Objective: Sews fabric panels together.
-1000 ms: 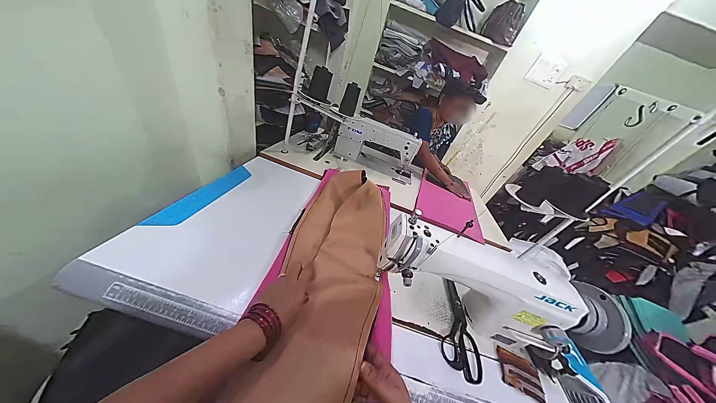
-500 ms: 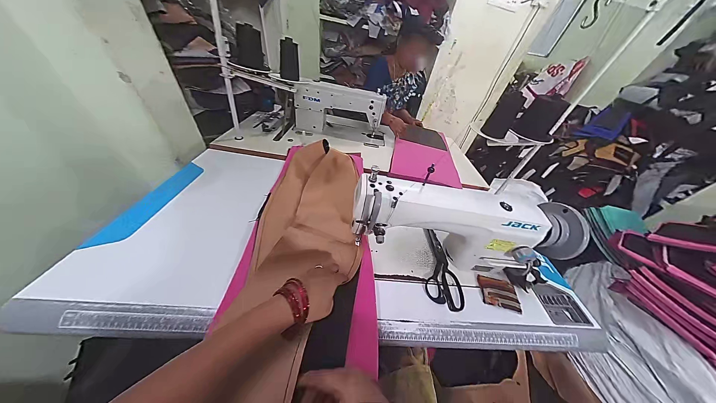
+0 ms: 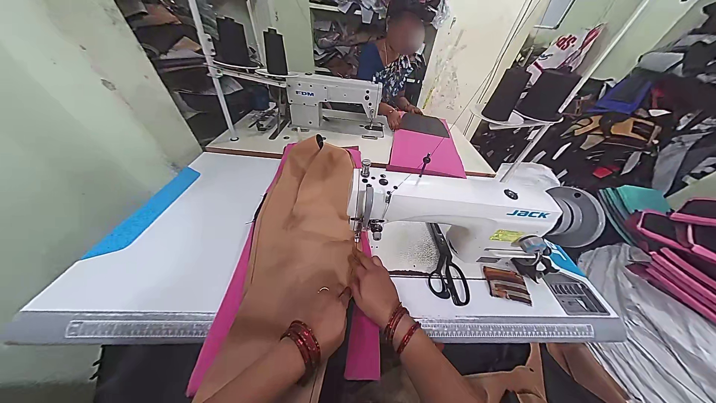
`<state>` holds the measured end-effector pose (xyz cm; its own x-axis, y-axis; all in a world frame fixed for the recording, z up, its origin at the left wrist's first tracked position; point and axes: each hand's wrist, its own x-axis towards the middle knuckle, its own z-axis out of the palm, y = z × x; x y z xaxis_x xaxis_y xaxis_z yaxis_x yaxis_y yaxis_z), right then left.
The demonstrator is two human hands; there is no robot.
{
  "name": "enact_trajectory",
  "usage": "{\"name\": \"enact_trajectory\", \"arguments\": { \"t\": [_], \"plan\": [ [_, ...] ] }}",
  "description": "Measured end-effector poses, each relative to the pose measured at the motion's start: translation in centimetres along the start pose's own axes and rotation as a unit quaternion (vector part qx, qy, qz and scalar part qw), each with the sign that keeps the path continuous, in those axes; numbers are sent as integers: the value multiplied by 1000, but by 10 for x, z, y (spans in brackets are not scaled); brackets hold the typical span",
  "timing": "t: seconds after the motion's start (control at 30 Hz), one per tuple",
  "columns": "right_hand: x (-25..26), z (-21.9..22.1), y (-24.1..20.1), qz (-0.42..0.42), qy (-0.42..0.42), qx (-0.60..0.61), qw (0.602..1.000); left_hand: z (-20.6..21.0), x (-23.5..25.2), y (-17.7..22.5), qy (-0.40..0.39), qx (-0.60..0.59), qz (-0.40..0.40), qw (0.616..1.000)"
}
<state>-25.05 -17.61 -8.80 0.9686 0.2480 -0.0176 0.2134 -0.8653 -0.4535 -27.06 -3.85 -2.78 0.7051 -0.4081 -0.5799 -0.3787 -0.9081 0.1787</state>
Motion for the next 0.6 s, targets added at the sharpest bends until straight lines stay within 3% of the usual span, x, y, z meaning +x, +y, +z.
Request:
{"name": "enact_trajectory", "arguments": {
  "t": [0.1, 0.4, 0.53, 0.6],
  "plan": [
    [5, 7, -8, 22, -1, -69, 997, 7, 3, 0, 28, -14, -19, 999],
    [26, 2, 5, 19, 17, -78, 997, 41, 30, -6, 279, 0, 31, 960],
    [22, 22, 22, -52, 190, -26, 980, 44, 42, -11, 357, -6, 60, 932],
    [18, 24, 23, -53, 210, -30, 976, 43, 47, -12, 397, -8, 74, 915]
  ]
}}
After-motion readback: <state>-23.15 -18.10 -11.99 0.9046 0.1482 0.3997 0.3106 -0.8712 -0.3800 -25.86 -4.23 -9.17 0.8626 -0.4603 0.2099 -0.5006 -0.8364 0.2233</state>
